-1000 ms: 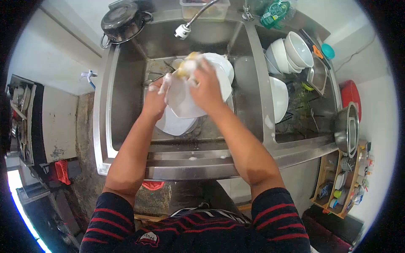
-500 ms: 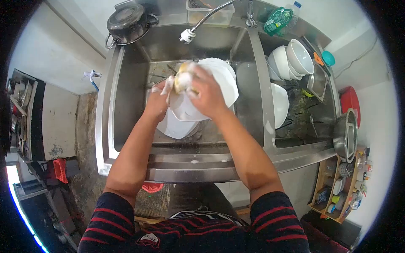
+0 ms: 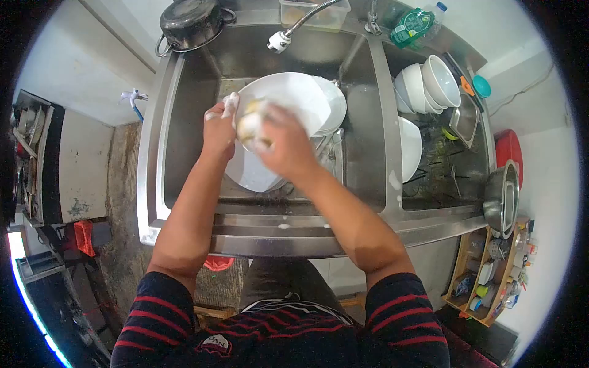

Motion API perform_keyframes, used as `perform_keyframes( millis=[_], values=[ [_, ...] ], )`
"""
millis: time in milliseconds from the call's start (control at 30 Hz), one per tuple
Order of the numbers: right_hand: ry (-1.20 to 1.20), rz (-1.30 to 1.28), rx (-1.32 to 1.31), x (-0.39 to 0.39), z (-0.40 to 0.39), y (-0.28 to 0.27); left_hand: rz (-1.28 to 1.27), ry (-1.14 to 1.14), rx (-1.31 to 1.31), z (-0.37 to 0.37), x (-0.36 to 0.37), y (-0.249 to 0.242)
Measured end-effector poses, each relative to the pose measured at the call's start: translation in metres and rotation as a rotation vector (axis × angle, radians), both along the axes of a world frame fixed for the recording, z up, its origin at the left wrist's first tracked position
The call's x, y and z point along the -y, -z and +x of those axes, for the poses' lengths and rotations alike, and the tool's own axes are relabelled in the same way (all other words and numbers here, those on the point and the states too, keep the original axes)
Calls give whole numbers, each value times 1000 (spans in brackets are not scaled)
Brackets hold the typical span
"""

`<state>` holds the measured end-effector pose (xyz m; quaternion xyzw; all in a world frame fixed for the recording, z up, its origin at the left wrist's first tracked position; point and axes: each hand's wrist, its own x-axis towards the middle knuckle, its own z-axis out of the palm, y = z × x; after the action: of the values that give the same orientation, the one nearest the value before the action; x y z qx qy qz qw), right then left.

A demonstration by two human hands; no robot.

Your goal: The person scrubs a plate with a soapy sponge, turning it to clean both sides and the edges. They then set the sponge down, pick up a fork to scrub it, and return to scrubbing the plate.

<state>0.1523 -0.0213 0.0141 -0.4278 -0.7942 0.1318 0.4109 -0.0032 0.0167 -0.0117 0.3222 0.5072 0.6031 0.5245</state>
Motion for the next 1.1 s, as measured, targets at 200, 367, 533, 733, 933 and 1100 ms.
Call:
perform_keyframes(
  millis=[200,367,533,733,933,1100],
  values=[
    [-393,-80,27,-9,32,-17,-93,52,92,-15,-5,-4],
    [58,-16,169,-38,81,1,-212,73,108,-32,-2,-24],
    [-89,33,224,-17,58,-31,-292,79,109,-57,-9,-22],
    [-96,-16,327,-21,67,-26,-271,282,67,-64,-10,-22],
    [-174,-720,-135,-30,90,-34,-261,341,103,-33,-7,-32],
    [-82,-777,-855,-52,97,-12,-58,477,79,-27,4,-30]
  ],
)
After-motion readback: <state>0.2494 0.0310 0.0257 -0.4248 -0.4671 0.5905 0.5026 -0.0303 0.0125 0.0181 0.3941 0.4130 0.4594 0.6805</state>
